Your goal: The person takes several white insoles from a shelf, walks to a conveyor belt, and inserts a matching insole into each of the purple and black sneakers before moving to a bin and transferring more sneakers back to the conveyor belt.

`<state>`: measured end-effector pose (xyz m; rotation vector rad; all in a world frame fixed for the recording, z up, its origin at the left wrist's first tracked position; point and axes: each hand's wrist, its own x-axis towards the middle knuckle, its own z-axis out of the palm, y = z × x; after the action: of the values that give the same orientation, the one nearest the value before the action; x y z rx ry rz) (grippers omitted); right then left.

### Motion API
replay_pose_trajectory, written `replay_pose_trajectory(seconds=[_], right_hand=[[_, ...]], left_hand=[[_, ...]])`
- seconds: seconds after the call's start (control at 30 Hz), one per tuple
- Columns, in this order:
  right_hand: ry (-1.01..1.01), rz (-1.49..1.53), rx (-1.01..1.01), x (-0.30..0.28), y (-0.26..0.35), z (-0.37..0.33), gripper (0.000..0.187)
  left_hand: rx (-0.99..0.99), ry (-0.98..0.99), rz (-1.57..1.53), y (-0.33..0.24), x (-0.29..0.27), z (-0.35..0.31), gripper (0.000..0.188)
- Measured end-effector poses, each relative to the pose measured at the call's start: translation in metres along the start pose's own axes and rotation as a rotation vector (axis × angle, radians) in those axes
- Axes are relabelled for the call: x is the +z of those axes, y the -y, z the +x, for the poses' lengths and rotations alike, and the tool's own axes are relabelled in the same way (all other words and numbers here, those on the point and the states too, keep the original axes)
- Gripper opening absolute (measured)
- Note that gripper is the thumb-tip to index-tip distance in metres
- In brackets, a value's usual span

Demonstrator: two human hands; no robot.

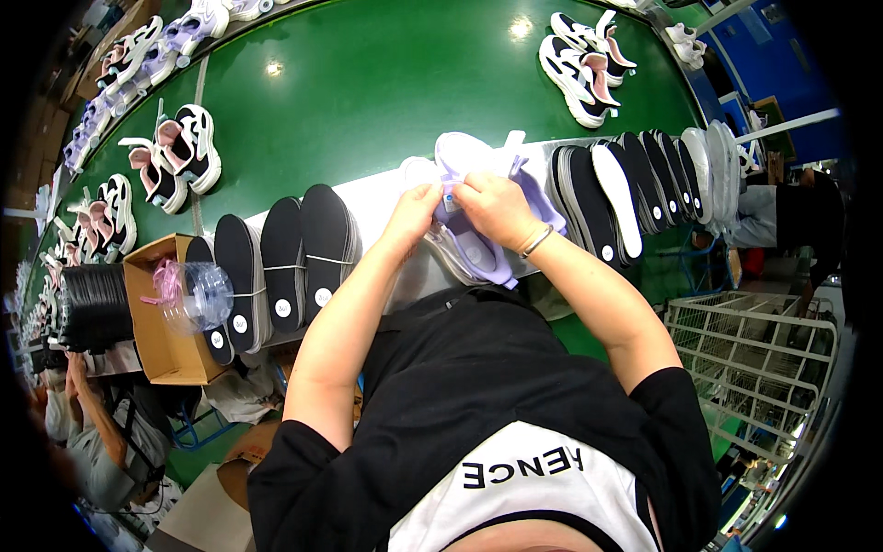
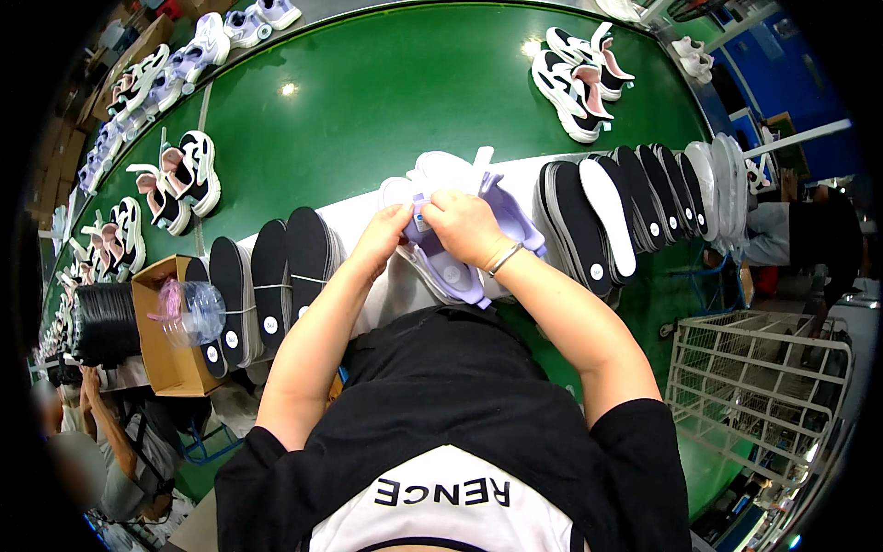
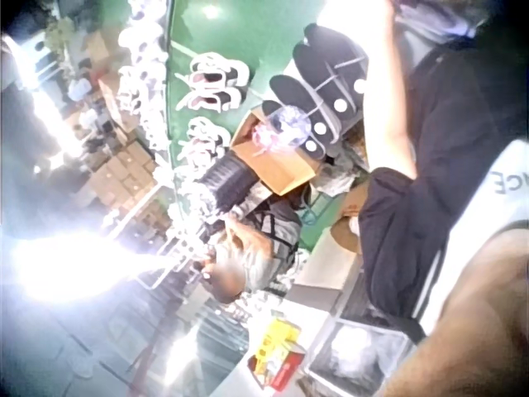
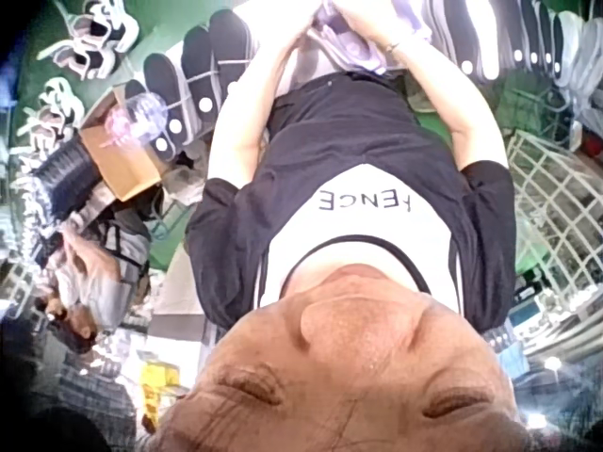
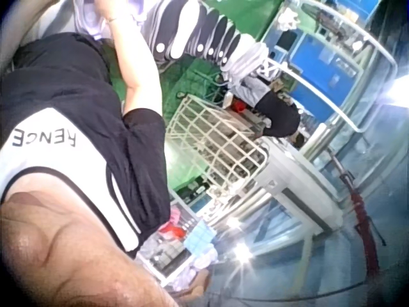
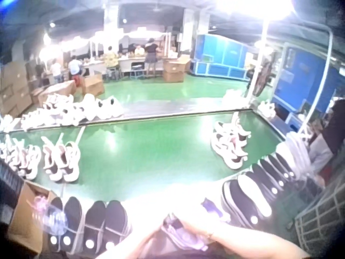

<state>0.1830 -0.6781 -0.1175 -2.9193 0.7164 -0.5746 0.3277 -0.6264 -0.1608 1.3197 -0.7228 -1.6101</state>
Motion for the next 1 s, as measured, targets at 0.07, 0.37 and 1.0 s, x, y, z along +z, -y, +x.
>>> replay_pose_trajectory(seconds=[0.07,0.37,1.0], right_hand=[[-0.001,0.025,0.035,-0.001,-0.003,0.002,0.008],[-0.126,0.076,0.069,0.004,-0.005,0.001,0.008],[-0.072,0.491,0.496,-0.047,0.008,-0.032,0.014]], left_hand=[[0.105,-0.091,0.065,0.001,0.004,0.004,0.03],[0.08,-0.225,0.183,-0.003,0.006,0.024,0.033],[0.683,-0.719,1.038,-0.061,-0.043,-0.108,0.014]])
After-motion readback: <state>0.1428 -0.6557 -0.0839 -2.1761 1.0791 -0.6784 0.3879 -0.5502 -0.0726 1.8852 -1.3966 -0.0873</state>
